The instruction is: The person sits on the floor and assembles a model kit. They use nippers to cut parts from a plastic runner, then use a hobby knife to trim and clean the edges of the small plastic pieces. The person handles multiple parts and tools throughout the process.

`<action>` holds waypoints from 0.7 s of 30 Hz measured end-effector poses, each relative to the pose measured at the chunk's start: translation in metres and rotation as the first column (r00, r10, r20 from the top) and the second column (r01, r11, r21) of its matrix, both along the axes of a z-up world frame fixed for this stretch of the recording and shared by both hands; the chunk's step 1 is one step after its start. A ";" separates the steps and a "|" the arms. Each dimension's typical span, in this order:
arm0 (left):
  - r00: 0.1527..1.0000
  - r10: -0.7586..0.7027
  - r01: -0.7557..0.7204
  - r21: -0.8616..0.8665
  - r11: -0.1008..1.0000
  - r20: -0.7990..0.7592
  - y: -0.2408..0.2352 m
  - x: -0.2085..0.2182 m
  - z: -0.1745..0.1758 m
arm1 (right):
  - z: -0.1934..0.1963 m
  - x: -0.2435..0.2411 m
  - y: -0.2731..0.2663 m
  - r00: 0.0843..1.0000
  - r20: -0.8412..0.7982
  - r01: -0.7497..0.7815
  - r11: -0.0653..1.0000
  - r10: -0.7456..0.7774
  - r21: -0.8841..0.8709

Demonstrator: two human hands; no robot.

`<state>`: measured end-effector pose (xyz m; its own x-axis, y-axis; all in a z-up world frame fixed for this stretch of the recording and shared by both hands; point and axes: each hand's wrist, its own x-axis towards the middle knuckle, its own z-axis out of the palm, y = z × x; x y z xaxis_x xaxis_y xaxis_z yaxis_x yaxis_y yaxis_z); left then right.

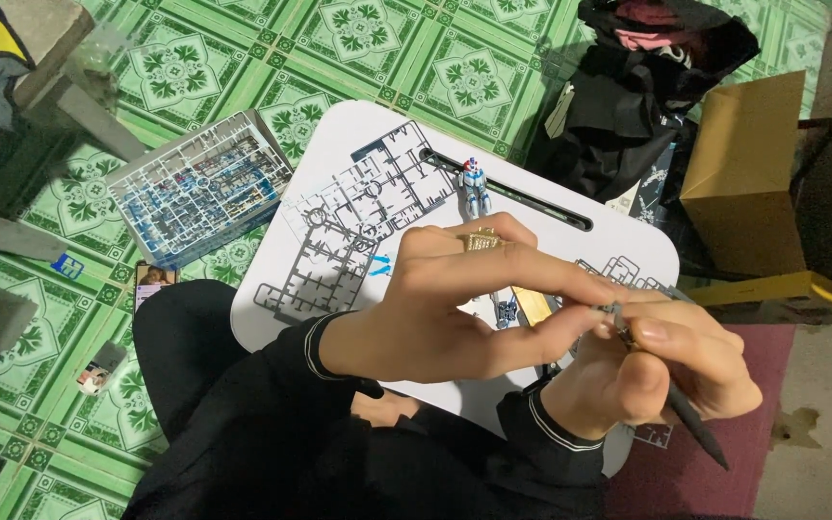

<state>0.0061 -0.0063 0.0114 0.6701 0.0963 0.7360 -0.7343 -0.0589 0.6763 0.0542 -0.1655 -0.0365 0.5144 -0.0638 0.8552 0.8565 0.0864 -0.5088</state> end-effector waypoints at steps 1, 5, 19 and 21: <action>1.000 0.000 0.000 0.000 1.000 0.001 0.000 0.000 0.000 | 0.000 0.000 -0.001 1.000 0.001 0.000 1.000 0.000 0.000; 1.000 0.011 -0.011 0.000 1.000 0.006 -0.001 0.000 -0.001 | -0.003 0.004 -0.004 1.000 0.006 -0.028 1.000 0.028 0.007; 0.997 0.070 -0.071 0.029 0.997 0.020 -0.004 0.001 -0.003 | -0.004 0.004 -0.002 0.999 -0.015 -0.049 0.998 0.049 0.039; 0.999 0.046 -0.046 0.014 0.999 -0.008 -0.005 0.000 -0.002 | -0.003 0.001 0.002 1.000 -0.023 -0.012 0.999 0.013 0.046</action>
